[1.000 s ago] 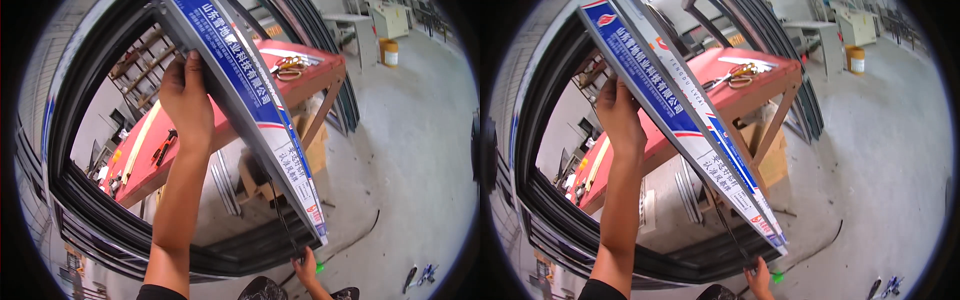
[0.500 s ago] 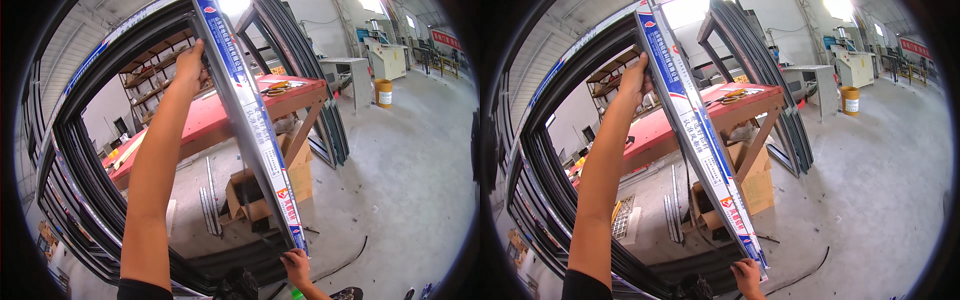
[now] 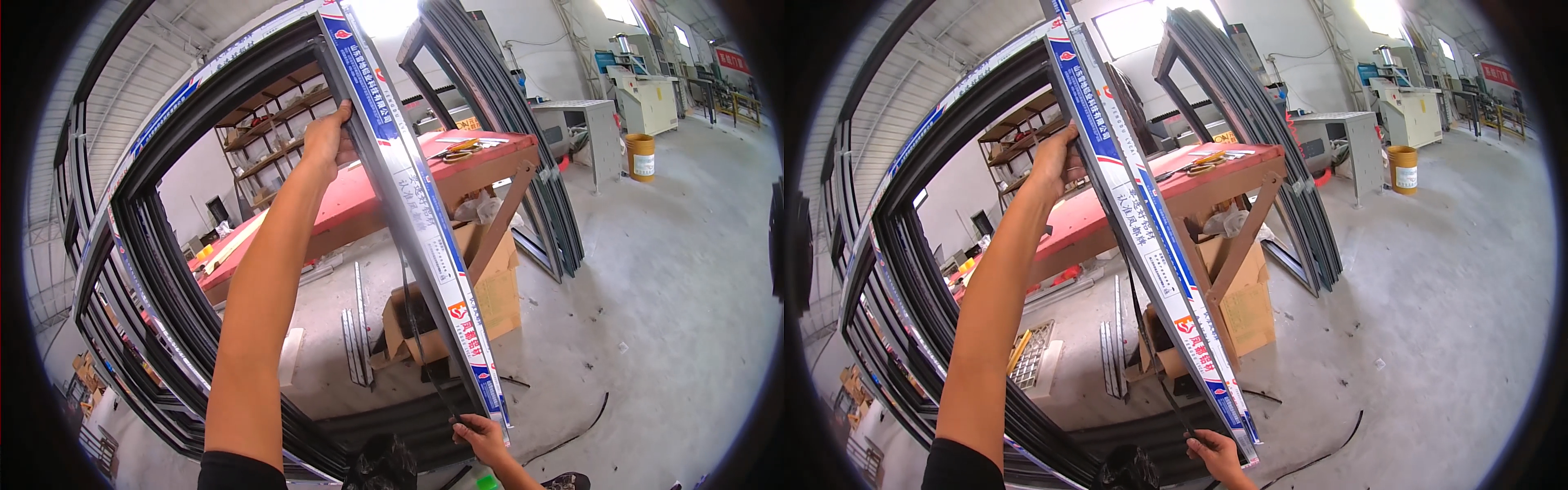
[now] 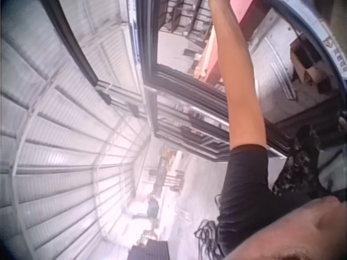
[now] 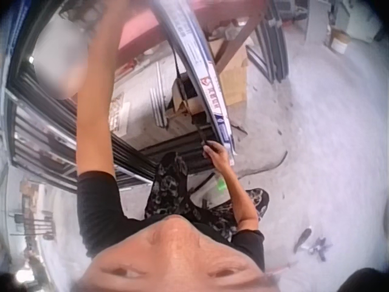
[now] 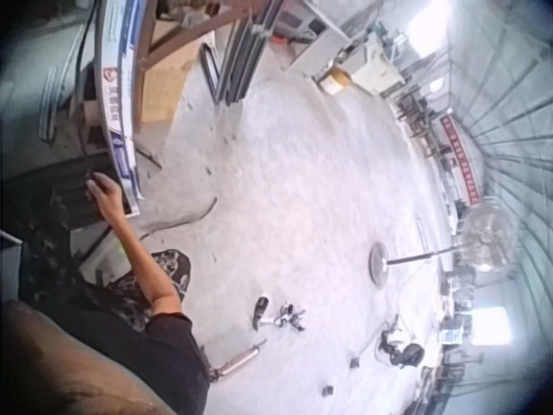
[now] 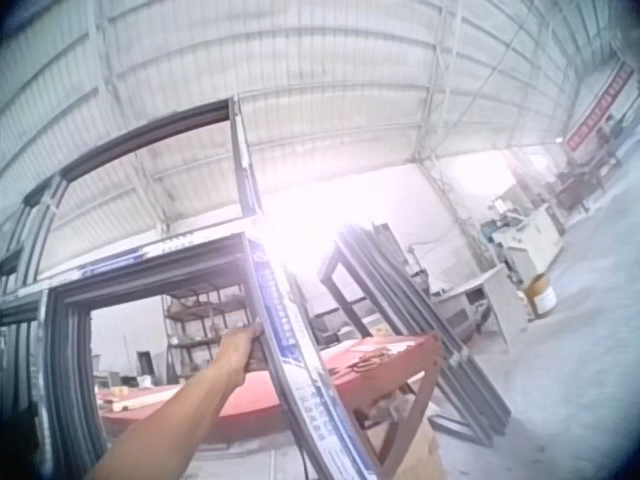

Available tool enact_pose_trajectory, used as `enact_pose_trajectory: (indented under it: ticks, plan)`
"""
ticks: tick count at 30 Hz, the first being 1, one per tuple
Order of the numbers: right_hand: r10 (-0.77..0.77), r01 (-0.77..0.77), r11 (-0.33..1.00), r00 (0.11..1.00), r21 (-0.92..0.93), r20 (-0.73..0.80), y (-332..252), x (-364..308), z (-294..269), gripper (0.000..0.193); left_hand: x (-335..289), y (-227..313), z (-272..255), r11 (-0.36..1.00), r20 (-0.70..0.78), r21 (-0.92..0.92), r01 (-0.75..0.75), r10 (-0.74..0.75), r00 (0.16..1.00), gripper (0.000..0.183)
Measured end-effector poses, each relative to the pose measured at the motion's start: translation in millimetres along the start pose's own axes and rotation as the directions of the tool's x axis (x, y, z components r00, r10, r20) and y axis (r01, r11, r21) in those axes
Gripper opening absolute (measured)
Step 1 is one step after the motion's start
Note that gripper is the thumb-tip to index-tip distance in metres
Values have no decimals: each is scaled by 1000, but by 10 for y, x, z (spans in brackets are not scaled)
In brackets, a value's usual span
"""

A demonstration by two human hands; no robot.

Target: The person moves a large window frame from outside into a workshop, then cuts a rubber seal with pliers and presses it into the frame's track by hand.

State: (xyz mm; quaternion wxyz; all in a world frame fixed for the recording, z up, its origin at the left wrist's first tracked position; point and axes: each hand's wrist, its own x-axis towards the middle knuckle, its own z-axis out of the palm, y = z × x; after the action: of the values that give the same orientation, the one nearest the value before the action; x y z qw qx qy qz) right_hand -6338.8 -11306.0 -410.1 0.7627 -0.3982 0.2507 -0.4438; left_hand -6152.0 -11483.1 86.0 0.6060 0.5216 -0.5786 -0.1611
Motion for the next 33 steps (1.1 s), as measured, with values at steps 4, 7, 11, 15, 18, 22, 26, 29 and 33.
enact_pose_trajectory:
  ticks: [4,7,11,15,18,22,26,29,33]
  plan:
    - [-131,127,984,991,-128,-22,77,40,-5,19,4,114,0,994,67,-27,109,-107,992,39]
    - [-272,252,910,962,-329,-17,59,71,-17,20,-121,127,37,984,91,-119,135,-125,988,38]
    - [-88,78,986,994,-147,-58,94,97,-129,23,-283,-570,-32,990,119,-129,-53,69,991,36]
    - [49,-50,999,999,-17,-20,-39,67,-133,24,-667,-920,-5,993,115,1,-115,114,987,30]
    - [40,-40,999,999,11,-6,-44,70,-120,24,-736,-970,91,972,47,113,-204,200,979,33]
    - [65,-65,998,998,17,11,1,102,-84,24,-759,-1032,228,798,-106,459,-391,486,867,31]
    - [52,-52,998,999,28,3,19,73,-26,25,-826,-1177,262,868,-124,366,-336,403,907,31]
    - [33,-34,999,999,28,17,33,26,-30,25,-862,-1296,235,899,-130,335,-283,342,931,33]
    - [32,-32,999,999,29,-8,-12,-24,-34,24,-880,-1268,303,903,-147,343,-260,326,934,34]
